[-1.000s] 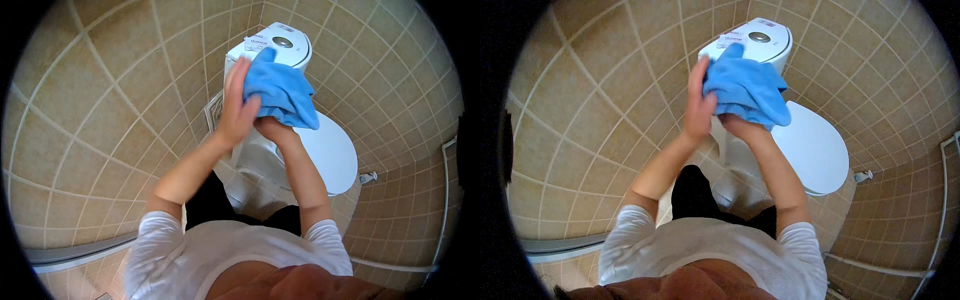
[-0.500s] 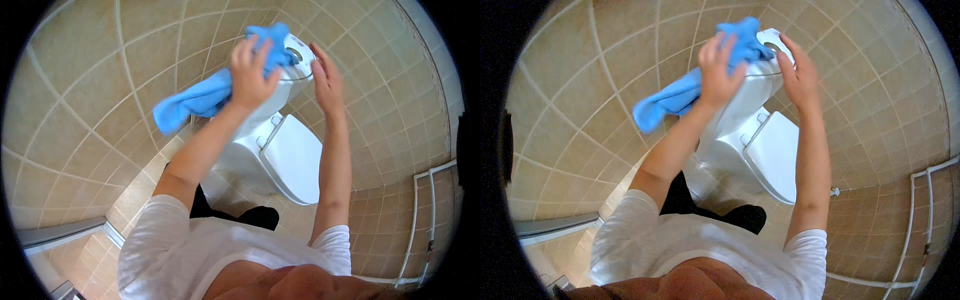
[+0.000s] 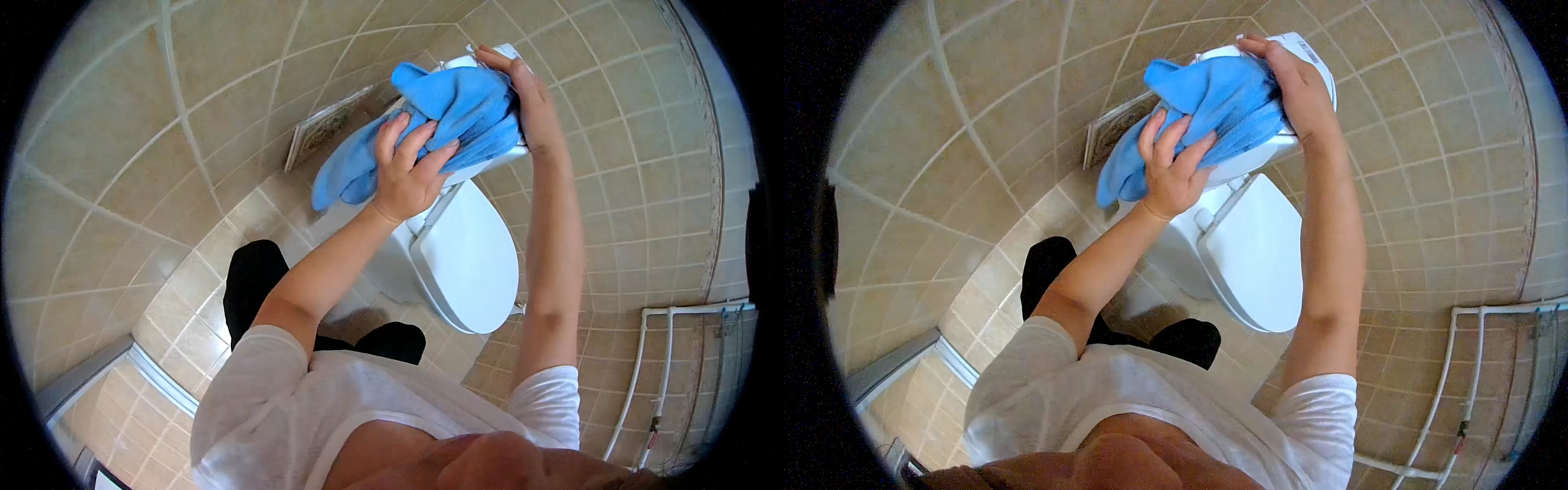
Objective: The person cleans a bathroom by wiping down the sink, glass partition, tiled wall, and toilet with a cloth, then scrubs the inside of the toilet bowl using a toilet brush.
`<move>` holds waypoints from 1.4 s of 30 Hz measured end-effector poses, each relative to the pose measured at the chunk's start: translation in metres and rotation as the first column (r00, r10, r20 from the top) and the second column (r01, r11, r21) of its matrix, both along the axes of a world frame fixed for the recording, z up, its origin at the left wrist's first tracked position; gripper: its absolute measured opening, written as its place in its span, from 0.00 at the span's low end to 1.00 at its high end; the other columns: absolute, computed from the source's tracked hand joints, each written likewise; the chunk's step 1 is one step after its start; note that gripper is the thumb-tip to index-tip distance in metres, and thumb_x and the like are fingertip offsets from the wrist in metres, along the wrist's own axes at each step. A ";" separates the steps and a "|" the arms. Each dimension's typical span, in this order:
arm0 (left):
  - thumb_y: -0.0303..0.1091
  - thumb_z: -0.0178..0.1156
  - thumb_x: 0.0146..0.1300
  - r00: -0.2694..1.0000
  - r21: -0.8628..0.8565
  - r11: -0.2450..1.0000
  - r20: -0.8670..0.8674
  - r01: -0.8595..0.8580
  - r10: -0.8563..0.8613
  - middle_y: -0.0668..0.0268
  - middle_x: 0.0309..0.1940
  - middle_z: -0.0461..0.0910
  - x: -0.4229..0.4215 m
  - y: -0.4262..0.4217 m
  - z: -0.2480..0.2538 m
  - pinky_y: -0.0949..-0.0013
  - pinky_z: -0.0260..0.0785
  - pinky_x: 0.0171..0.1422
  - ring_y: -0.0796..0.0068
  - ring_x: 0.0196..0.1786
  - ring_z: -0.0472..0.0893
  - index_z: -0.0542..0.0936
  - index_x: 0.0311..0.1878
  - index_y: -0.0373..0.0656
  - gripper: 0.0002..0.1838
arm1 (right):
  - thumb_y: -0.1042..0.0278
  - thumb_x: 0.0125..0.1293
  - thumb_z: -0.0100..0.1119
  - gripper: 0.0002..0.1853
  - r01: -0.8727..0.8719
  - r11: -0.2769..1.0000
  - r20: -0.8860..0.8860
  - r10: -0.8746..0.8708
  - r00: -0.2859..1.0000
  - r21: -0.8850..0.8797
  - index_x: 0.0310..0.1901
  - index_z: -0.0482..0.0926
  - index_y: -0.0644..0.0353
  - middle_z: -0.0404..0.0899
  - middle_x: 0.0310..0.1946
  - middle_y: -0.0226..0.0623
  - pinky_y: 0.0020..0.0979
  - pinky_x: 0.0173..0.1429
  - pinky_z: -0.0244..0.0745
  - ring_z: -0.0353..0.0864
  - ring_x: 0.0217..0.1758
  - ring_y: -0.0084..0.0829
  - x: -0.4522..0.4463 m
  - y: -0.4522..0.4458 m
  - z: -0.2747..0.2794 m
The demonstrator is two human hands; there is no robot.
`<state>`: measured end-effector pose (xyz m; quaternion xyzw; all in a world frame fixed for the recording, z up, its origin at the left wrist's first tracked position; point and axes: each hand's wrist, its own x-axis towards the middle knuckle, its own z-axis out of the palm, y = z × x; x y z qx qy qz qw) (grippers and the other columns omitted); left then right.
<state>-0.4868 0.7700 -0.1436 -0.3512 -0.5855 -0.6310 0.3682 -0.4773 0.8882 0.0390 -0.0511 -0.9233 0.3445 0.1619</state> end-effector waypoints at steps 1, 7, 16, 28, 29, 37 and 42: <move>0.36 0.63 0.48 1.000 0.009 1.000 0.025 0.010 -0.010 0.60 0.55 0.66 0.001 0.001 -0.004 0.50 0.51 0.64 0.49 0.62 0.58 0.79 0.47 0.52 0.20 | 0.50 0.68 0.40 0.25 0.018 0.998 -0.029 -0.019 0.999 -0.052 0.50 0.77 0.63 0.76 0.51 0.40 0.29 0.63 0.58 0.70 0.57 0.32 0.001 -0.001 0.001; 0.34 0.62 0.47 0.992 -0.059 0.998 0.127 0.008 0.000 0.62 0.53 0.68 0.010 -0.007 -0.041 0.52 0.54 0.63 0.51 0.61 0.60 0.80 0.43 0.50 0.16 | 0.49 0.69 0.39 0.26 0.061 0.988 -0.041 -0.068 0.997 -0.145 0.47 0.79 0.65 0.78 0.46 0.38 0.27 0.59 0.61 0.74 0.50 0.29 -0.002 0.002 0.000; 0.37 0.55 0.56 0.594 -0.075 0.974 0.802 0.215 -0.069 0.48 0.48 0.70 0.029 -0.023 -0.193 0.56 0.57 0.61 0.48 0.53 0.67 0.73 0.47 0.38 0.17 | 0.49 0.68 0.43 0.24 0.187 0.962 -0.146 -0.160 0.976 0.198 0.44 0.81 0.61 0.81 0.38 0.37 0.25 0.49 0.67 0.76 0.42 0.26 0.001 0.004 -0.007; 0.45 0.57 0.56 0.961 0.027 0.967 0.107 0.253 -0.254 0.56 0.45 0.76 -0.082 -0.009 0.053 0.61 0.63 0.53 0.58 0.49 0.73 0.76 0.48 0.38 0.22 | 0.49 0.68 0.42 0.24 0.228 0.963 -0.148 -0.207 0.967 0.143 0.44 0.82 0.60 0.80 0.39 0.34 0.24 0.52 0.64 0.73 0.42 0.24 0.001 0.003 -0.005; 0.45 0.57 0.56 0.959 0.023 0.966 0.118 0.257 -0.258 0.56 0.45 0.76 -0.095 -0.006 0.059 0.61 0.63 0.53 0.58 0.49 0.73 0.76 0.48 0.38 0.22 | 0.49 0.68 0.42 0.24 0.231 0.963 -0.137 -0.213 0.968 0.139 0.44 0.82 0.60 0.80 0.39 0.34 0.24 0.52 0.64 0.73 0.42 0.24 0.002 0.001 -0.002; 0.50 0.51 0.60 0.353 0.284 0.677 0.683 0.679 -0.640 0.60 0.34 0.79 -0.119 0.011 -0.055 0.69 0.65 0.48 0.71 0.39 0.76 0.79 0.43 0.38 0.23 | 0.51 0.71 0.33 0.27 0.251 0.960 -0.055 -0.246 0.968 0.123 0.49 0.77 0.66 0.77 0.49 0.40 0.32 0.63 0.61 0.72 0.55 0.31 -0.001 0.000 -0.001; 0.45 0.46 0.62 0.430 -0.039 0.799 0.857 0.601 -0.282 0.49 0.40 0.78 -0.109 0.001 -0.214 0.58 0.66 0.49 0.50 0.43 0.77 0.77 0.42 0.37 0.20 | 0.53 0.71 0.34 0.26 0.272 0.952 -0.063 -0.265 0.962 0.141 0.48 0.78 0.66 0.78 0.48 0.39 0.30 0.62 0.60 0.73 0.53 0.31 -0.001 -0.006 0.001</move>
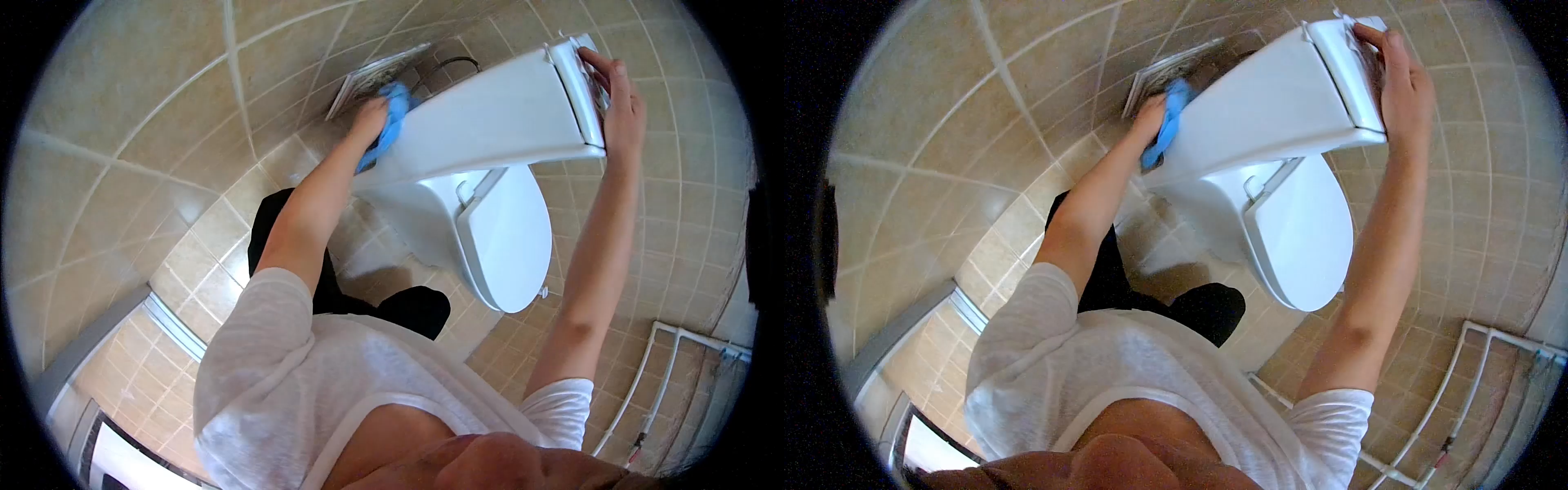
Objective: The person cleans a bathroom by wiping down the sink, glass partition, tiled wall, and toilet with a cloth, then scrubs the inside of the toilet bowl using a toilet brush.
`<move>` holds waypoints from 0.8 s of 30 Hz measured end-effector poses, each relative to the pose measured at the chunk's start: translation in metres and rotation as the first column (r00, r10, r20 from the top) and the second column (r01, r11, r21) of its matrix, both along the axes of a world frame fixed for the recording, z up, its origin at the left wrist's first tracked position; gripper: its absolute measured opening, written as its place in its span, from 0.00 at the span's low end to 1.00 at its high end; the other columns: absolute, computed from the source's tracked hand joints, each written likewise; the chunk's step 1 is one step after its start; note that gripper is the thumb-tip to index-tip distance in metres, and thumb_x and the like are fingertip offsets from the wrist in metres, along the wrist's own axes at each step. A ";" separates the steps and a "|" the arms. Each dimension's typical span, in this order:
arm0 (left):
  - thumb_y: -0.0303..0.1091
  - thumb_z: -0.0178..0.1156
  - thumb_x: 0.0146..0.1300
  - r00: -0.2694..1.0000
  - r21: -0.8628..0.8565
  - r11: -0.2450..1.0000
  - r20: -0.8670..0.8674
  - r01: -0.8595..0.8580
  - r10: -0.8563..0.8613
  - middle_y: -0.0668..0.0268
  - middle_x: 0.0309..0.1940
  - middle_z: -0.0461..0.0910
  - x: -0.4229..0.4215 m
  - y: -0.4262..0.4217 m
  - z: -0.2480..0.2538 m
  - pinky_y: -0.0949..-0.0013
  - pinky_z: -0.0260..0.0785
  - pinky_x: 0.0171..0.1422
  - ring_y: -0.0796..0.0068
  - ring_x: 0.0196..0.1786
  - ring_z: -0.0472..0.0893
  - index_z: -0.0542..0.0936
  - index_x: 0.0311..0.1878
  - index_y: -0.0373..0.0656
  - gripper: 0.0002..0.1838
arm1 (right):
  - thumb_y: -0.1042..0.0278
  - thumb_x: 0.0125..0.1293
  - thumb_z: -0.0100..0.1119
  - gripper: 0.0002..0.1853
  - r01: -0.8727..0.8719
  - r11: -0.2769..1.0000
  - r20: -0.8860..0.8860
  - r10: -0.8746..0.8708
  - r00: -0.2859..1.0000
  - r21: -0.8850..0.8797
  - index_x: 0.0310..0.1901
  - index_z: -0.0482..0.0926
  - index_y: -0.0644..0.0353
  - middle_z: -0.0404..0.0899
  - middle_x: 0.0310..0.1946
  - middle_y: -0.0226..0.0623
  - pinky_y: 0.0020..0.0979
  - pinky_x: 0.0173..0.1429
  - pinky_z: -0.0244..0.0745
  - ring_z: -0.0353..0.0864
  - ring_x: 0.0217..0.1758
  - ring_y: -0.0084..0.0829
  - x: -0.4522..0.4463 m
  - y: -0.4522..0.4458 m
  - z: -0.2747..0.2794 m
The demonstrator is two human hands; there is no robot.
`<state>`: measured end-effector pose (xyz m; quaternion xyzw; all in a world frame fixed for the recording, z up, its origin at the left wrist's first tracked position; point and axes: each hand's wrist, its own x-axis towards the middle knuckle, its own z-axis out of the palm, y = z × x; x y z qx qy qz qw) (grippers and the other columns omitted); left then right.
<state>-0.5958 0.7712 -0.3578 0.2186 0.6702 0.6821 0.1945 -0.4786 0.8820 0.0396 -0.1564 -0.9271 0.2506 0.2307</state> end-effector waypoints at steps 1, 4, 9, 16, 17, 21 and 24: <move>0.45 0.45 0.61 0.997 -0.122 0.991 0.042 -0.056 0.062 0.48 0.41 0.77 0.009 -0.009 -0.020 0.56 0.66 0.50 0.48 0.45 0.76 0.77 0.42 0.36 0.21 | 0.53 0.71 0.34 0.26 0.015 1.000 0.006 -0.015 1.000 -0.010 0.48 0.78 0.65 0.78 0.47 0.39 0.30 0.62 0.60 0.73 0.53 0.30 0.001 -0.002 0.001; 0.43 0.44 0.62 0.994 -0.520 0.853 0.051 -0.054 0.094 0.41 0.41 0.76 0.054 -0.038 -0.049 0.53 0.64 0.53 0.43 0.48 0.74 0.76 0.43 0.32 0.22 | 0.54 0.71 0.33 0.26 -0.040 0.999 0.004 0.040 0.999 0.024 0.46 0.79 0.65 0.79 0.45 0.39 0.30 0.61 0.61 0.73 0.52 0.31 0.001 0.009 -0.002; 0.39 0.44 0.64 0.770 -0.039 0.964 0.594 -0.261 0.233 0.50 0.44 0.75 0.142 -0.042 0.018 0.61 0.65 0.52 0.58 0.47 0.75 0.69 0.51 0.31 0.20 | 0.64 0.61 0.50 0.20 0.006 0.719 0.238 -0.238 0.942 0.695 0.55 0.71 0.59 0.72 0.54 0.45 0.36 0.58 0.65 0.71 0.56 0.43 0.011 0.014 0.001; 0.36 0.49 0.65 0.981 0.424 0.902 0.192 -0.081 -0.003 0.57 0.45 0.73 0.129 -0.049 0.167 0.67 0.62 0.54 0.68 0.47 0.72 0.69 0.51 0.34 0.17 | 0.60 0.62 0.51 0.24 0.131 0.940 -0.580 0.083 0.810 0.317 0.57 0.69 0.63 0.70 0.56 0.43 0.35 0.63 0.59 0.67 0.60 0.35 0.060 -0.012 -0.025; 0.36 0.49 0.65 0.986 0.421 0.905 0.165 -0.057 -0.015 0.57 0.45 0.73 0.128 -0.052 0.194 0.67 0.62 0.54 0.68 0.47 0.72 0.69 0.51 0.34 0.17 | 0.57 0.61 0.52 0.29 0.082 0.957 -0.593 0.104 0.799 0.277 0.62 0.64 0.62 0.66 0.61 0.41 0.33 0.64 0.57 0.64 0.62 0.32 0.078 -0.017 -0.039; 0.41 0.46 0.67 0.940 0.321 0.893 -0.232 0.315 -0.249 0.59 0.43 0.76 0.145 -0.049 0.261 0.68 0.63 0.54 0.70 0.47 0.73 0.70 0.51 0.34 0.19 | 0.67 0.43 0.68 0.48 -0.108 0.969 -0.579 -0.043 0.814 -0.223 0.67 0.52 0.59 0.52 0.66 0.47 0.38 0.70 0.47 0.51 0.69 0.41 0.134 -0.078 -0.124; 0.54 0.39 0.68 0.683 -0.133 0.684 -0.064 0.717 -0.728 0.56 0.41 0.79 0.139 -0.043 0.284 0.67 0.65 0.51 0.69 0.45 0.76 0.78 0.41 0.34 0.30 | 0.72 0.47 0.65 0.38 -0.071 0.879 -0.537 -0.222 0.814 -0.471 0.63 0.60 0.62 0.61 0.61 0.47 0.35 0.67 0.56 0.61 0.65 0.38 0.155 -0.089 -0.156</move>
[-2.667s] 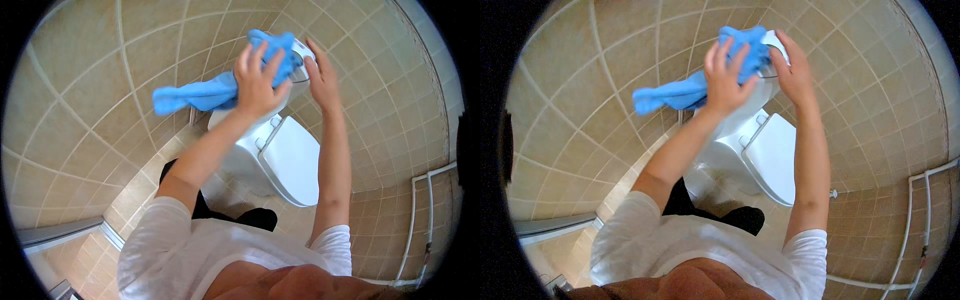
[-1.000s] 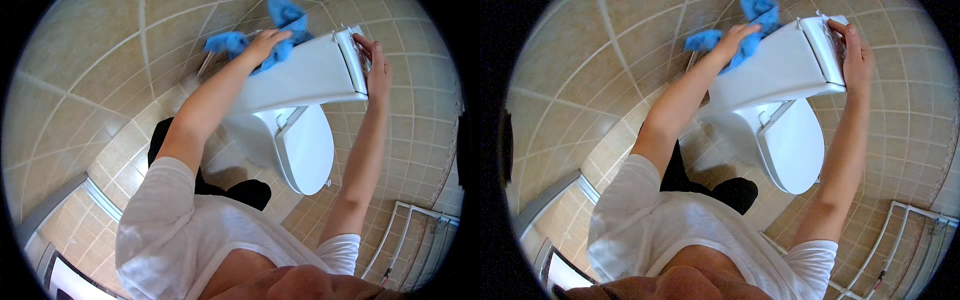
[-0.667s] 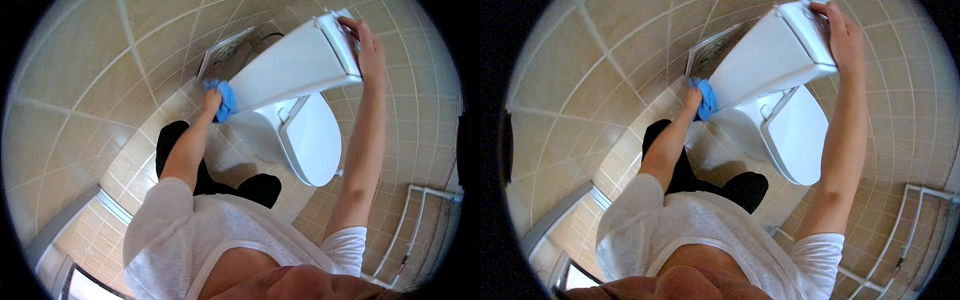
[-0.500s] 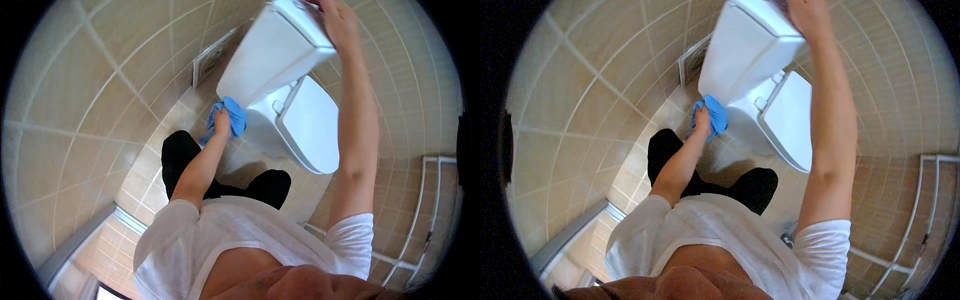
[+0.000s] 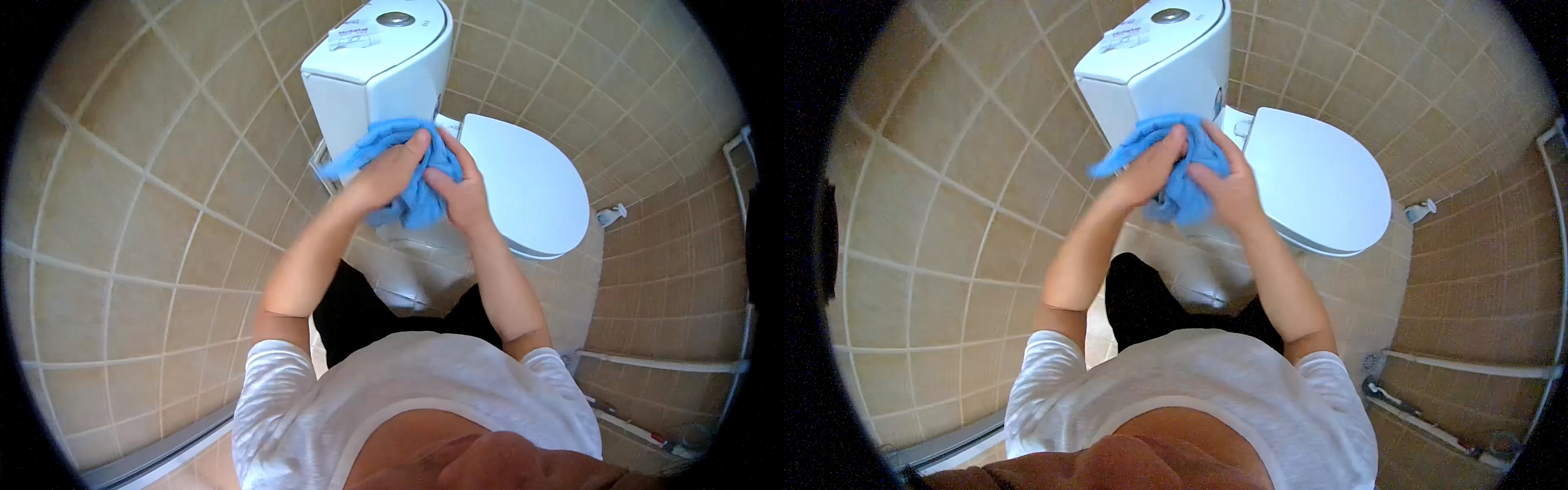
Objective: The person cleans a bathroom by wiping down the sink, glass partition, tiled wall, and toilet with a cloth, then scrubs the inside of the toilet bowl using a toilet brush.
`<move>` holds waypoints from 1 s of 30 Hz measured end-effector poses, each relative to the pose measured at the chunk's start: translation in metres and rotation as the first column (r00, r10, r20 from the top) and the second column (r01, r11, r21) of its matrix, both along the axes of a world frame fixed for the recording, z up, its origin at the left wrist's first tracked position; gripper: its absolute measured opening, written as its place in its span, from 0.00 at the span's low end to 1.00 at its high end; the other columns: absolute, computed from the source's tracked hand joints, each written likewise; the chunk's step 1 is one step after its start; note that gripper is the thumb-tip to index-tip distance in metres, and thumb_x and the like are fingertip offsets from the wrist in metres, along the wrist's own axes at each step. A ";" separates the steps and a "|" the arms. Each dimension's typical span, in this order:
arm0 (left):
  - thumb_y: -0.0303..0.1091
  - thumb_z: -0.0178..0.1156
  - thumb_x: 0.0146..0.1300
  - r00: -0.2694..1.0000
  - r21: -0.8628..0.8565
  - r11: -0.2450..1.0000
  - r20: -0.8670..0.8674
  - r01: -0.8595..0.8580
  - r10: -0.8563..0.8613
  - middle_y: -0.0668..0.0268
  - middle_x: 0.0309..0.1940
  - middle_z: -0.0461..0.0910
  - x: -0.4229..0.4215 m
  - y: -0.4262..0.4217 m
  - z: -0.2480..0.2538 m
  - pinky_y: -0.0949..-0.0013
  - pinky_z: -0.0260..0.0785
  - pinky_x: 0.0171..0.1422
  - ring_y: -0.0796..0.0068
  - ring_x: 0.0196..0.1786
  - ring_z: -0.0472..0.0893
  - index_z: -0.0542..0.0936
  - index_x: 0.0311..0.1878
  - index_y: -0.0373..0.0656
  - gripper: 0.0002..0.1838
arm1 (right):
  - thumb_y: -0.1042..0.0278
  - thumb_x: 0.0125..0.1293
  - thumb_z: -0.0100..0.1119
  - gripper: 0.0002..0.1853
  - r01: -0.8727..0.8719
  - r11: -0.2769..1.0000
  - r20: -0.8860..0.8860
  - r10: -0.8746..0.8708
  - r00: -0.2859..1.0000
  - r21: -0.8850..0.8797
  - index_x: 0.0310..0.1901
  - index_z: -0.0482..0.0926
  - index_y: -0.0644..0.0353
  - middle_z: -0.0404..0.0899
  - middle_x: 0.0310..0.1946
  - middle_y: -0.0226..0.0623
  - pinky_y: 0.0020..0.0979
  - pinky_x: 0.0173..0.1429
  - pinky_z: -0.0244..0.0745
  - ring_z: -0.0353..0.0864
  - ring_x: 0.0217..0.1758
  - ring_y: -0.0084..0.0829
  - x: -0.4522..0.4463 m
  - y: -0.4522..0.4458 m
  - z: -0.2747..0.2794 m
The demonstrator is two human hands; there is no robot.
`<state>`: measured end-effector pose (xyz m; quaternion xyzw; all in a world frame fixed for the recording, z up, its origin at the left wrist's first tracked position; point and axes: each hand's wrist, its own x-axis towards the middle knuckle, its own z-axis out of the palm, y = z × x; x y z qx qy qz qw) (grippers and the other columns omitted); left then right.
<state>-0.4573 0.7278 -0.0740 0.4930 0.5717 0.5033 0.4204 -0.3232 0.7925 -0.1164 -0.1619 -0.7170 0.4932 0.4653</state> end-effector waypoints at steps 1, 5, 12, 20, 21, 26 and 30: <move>0.54 0.39 0.68 1.000 -0.013 1.000 -0.028 0.005 -0.005 0.56 0.41 0.79 -0.006 -0.007 0.024 0.67 0.65 0.51 0.69 0.45 0.76 0.78 0.41 0.34 0.30 | 0.74 0.50 0.62 0.32 -0.102 0.949 -0.073 0.083 0.994 -0.299 0.60 0.65 0.62 0.66 0.58 0.45 0.33 0.63 0.61 0.66 0.60 0.35 0.010 0.006 -0.008; 0.46 0.43 0.67 0.946 0.081 0.995 -0.312 -0.063 0.086 0.62 0.32 0.80 -0.053 -0.012 0.101 0.71 0.67 0.45 0.75 0.37 0.77 0.81 0.34 0.37 0.23 | 0.81 0.56 0.55 0.18 -0.082 0.870 -0.216 -0.029 0.976 -0.487 0.50 0.74 0.63 0.76 0.47 0.40 0.26 0.53 0.72 0.75 0.49 0.27 0.015 0.029 0.012; 0.45 0.46 0.65 0.376 0.560 0.829 -0.767 -0.004 0.520 0.53 0.48 0.76 -0.092 0.065 0.082 0.61 0.63 0.58 0.57 0.54 0.74 0.79 0.46 0.39 0.20 | 0.61 0.47 0.67 0.31 0.196 0.814 0.013 -0.242 0.970 0.546 0.56 0.70 0.38 0.57 0.63 0.39 0.55 0.64 0.48 0.51 0.66 0.48 -0.079 -0.003 -0.002; 0.43 0.48 0.64 0.472 0.335 0.942 -0.824 -0.038 0.312 0.53 0.54 0.73 -0.088 0.053 0.092 0.63 0.58 0.63 0.56 0.59 0.70 0.78 0.51 0.42 0.20 | 0.48 0.46 0.66 0.32 0.366 0.748 -0.247 -0.272 0.930 0.553 0.57 0.69 0.33 0.60 0.61 0.40 0.57 0.61 0.45 0.53 0.66 0.48 -0.099 0.054 -0.009; 0.43 0.47 0.64 0.494 0.337 0.941 -0.812 -0.037 0.311 0.53 0.55 0.73 -0.089 0.052 0.091 0.62 0.57 0.64 0.56 0.60 0.70 0.78 0.51 0.42 0.20 | 0.48 0.46 0.66 0.32 0.365 0.753 -0.240 -0.276 0.931 0.547 0.57 0.69 0.33 0.60 0.61 0.40 0.57 0.61 0.45 0.53 0.66 0.48 -0.098 0.071 0.000; 0.42 0.47 0.65 0.507 0.313 0.947 -0.807 -0.067 0.303 0.52 0.56 0.72 -0.086 0.051 0.094 0.62 0.55 0.65 0.57 0.61 0.69 0.77 0.53 0.40 0.20 | 0.50 0.58 0.55 0.28 0.296 0.944 -0.388 -0.219 0.895 0.149 0.58 0.67 0.53 0.67 0.56 0.49 0.42 0.60 0.60 0.64 0.60 0.51 -0.115 0.175 0.024; 0.43 0.48 0.64 0.499 0.317 0.945 -0.808 -0.081 0.313 0.52 0.55 0.72 -0.079 0.053 0.097 0.62 0.55 0.65 0.57 0.60 0.69 0.77 0.52 0.41 0.20 | 0.46 0.64 0.45 0.29 0.114 0.963 -0.111 -0.145 0.983 -0.246 0.58 0.65 0.59 0.69 0.56 0.50 0.38 0.60 0.62 0.68 0.58 0.48 -0.134 0.241 0.015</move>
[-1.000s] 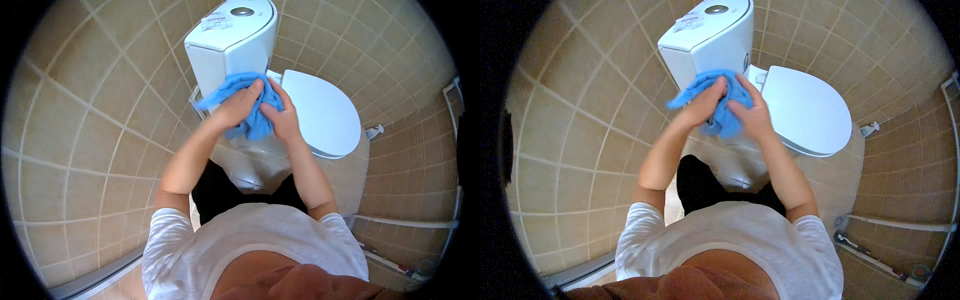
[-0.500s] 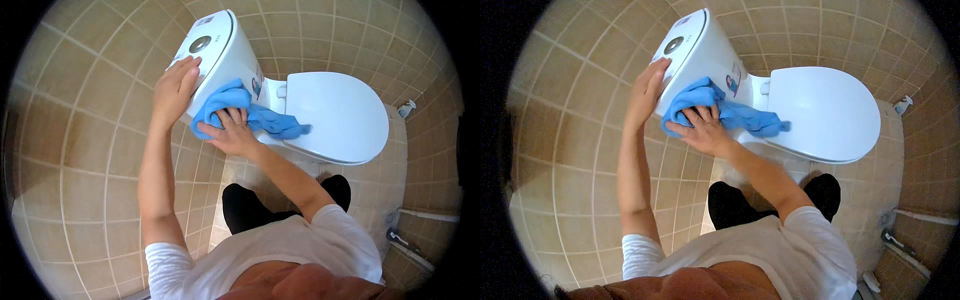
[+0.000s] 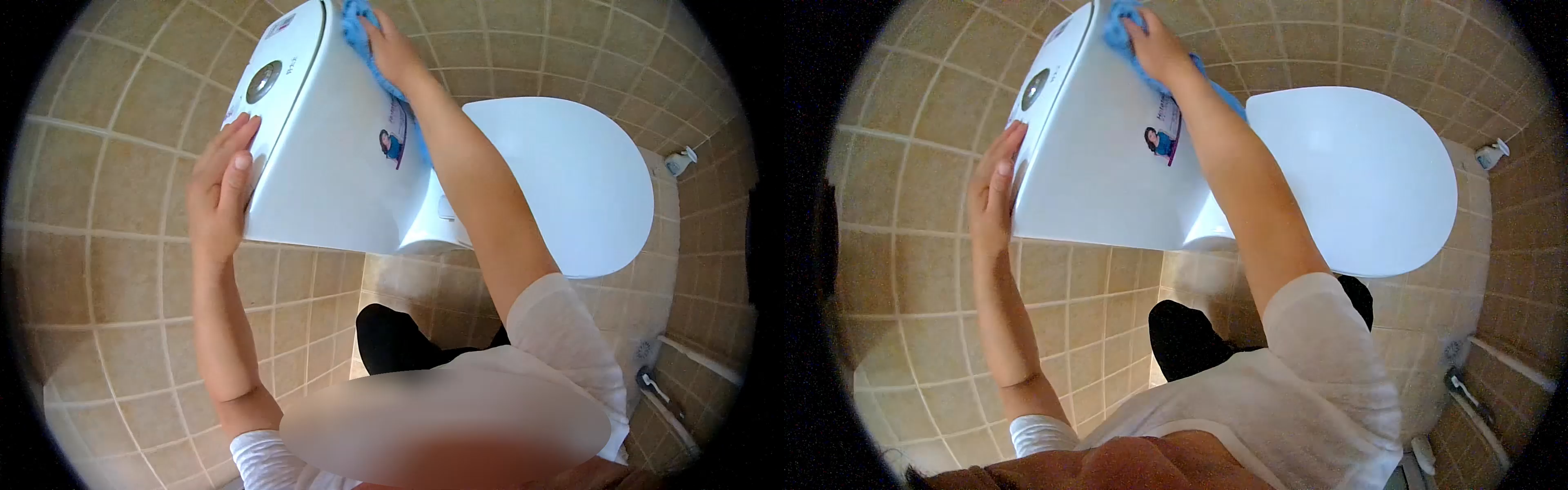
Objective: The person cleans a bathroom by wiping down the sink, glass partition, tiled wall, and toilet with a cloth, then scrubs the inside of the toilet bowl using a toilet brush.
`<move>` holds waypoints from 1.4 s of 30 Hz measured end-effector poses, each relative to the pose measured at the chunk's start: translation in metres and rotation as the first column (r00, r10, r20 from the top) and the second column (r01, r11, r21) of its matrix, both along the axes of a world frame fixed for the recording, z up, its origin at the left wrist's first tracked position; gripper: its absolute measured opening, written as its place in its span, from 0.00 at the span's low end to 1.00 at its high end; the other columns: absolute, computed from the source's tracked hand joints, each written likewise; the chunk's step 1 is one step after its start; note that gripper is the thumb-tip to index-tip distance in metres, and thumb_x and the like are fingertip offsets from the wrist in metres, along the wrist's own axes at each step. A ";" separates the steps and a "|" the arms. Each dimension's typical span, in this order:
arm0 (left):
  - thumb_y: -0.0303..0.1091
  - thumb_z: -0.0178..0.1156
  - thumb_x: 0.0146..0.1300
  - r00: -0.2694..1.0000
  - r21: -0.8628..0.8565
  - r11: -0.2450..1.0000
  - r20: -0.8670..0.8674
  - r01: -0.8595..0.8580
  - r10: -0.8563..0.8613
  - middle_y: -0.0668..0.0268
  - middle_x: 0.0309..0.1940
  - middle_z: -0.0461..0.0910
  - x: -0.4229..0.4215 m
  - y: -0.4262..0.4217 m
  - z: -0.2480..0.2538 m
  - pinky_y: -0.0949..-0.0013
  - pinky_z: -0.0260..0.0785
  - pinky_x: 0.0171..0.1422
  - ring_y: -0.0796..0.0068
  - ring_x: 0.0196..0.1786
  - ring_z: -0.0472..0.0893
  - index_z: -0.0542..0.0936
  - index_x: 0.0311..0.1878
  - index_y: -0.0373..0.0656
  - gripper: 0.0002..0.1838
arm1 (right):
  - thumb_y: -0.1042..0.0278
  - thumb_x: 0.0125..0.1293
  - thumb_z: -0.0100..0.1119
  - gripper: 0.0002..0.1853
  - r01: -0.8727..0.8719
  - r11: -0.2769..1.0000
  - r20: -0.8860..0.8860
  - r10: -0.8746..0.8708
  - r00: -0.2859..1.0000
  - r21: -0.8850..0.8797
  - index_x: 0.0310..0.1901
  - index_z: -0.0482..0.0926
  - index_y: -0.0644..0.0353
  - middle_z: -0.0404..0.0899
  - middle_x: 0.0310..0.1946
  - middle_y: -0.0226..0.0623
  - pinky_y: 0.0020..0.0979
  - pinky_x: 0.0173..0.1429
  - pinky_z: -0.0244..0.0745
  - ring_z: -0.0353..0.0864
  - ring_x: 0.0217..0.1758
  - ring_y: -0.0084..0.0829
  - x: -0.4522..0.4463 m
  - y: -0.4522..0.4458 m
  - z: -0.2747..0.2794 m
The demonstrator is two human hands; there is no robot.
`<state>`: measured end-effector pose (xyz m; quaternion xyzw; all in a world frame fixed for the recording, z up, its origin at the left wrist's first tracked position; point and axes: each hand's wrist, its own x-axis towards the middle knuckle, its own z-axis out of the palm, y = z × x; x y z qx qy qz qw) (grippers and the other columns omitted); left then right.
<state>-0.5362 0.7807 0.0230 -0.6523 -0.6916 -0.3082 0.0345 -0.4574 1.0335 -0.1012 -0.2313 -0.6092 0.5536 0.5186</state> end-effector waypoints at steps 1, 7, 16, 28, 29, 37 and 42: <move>0.42 0.48 0.64 1.000 0.002 1.000 0.001 0.011 -0.011 0.53 0.55 0.73 -0.001 0.000 -0.001 0.63 0.56 0.65 0.58 0.60 0.69 0.77 0.52 0.41 0.20 | 0.45 0.64 0.44 0.30 -0.033 0.995 0.033 0.036 0.999 -0.098 0.59 0.65 0.59 0.68 0.56 0.51 0.38 0.61 0.62 0.67 0.59 0.49 0.000 0.006 -0.005; 0.41 0.50 0.63 0.999 0.001 0.999 -0.023 -0.036 0.036 0.56 0.54 0.74 -0.002 0.000 -0.002 0.65 0.58 0.63 0.61 0.59 0.71 0.78 0.51 0.41 0.19 | 0.49 0.67 0.41 0.29 0.140 0.981 0.181 -0.114 0.977 -0.137 0.61 0.62 0.64 0.62 0.61 0.54 0.35 0.66 0.55 0.60 0.65 0.49 0.007 -0.015 -0.093; 0.43 0.51 0.63 0.998 0.027 0.999 0.041 -0.042 0.041 0.58 0.54 0.75 -0.005 0.003 -0.006 0.66 0.60 0.61 0.61 0.58 0.72 0.79 0.50 0.43 0.18 | 0.58 0.65 0.46 0.30 0.126 0.965 -0.020 -0.134 0.991 -0.230 0.64 0.53 0.67 0.58 0.62 0.56 0.35 0.67 0.53 0.58 0.65 0.49 0.037 -0.133 -0.136; 0.40 0.51 0.64 0.974 0.014 1.000 0.226 -0.011 0.007 0.55 0.54 0.74 -0.011 0.005 -0.009 0.70 0.60 0.61 0.66 0.58 0.71 0.78 0.51 0.42 0.17 | 0.63 0.46 0.68 0.45 0.010 0.943 0.384 -0.145 0.912 0.331 0.64 0.54 0.64 0.41 0.66 0.61 0.48 0.69 0.45 0.40 0.70 0.59 0.061 -0.253 -0.137; 0.40 0.51 0.64 0.969 0.017 1.000 0.247 -0.010 0.006 0.55 0.54 0.74 -0.010 0.005 -0.009 0.70 0.60 0.61 0.66 0.58 0.71 0.78 0.51 0.42 0.17 | 0.65 0.46 0.68 0.42 -0.027 0.970 0.377 -0.068 0.924 0.240 0.63 0.58 0.63 0.47 0.64 0.58 0.45 0.68 0.50 0.47 0.68 0.54 0.072 -0.233 -0.131; 0.40 0.52 0.63 0.976 0.022 1.000 0.218 -0.019 0.014 0.55 0.54 0.74 -0.011 0.003 -0.010 0.71 0.60 0.61 0.66 0.57 0.72 0.78 0.51 0.42 0.18 | 0.74 0.48 0.65 0.25 0.249 0.966 -0.099 -0.241 0.966 0.075 0.50 0.72 0.59 0.76 0.45 0.40 0.33 0.54 0.71 0.76 0.49 0.33 0.226 -0.140 -0.046; 0.39 0.52 0.63 0.967 0.015 1.000 0.254 -0.011 0.007 0.58 0.54 0.74 -0.021 0.005 -0.013 0.73 0.61 0.61 0.69 0.57 0.72 0.77 0.51 0.40 0.17 | 0.52 0.52 0.62 0.27 -0.286 0.822 0.826 -0.339 0.450 0.493 0.56 0.71 0.42 0.64 0.62 0.34 0.55 0.68 0.44 0.58 0.67 0.42 0.208 -0.168 -0.115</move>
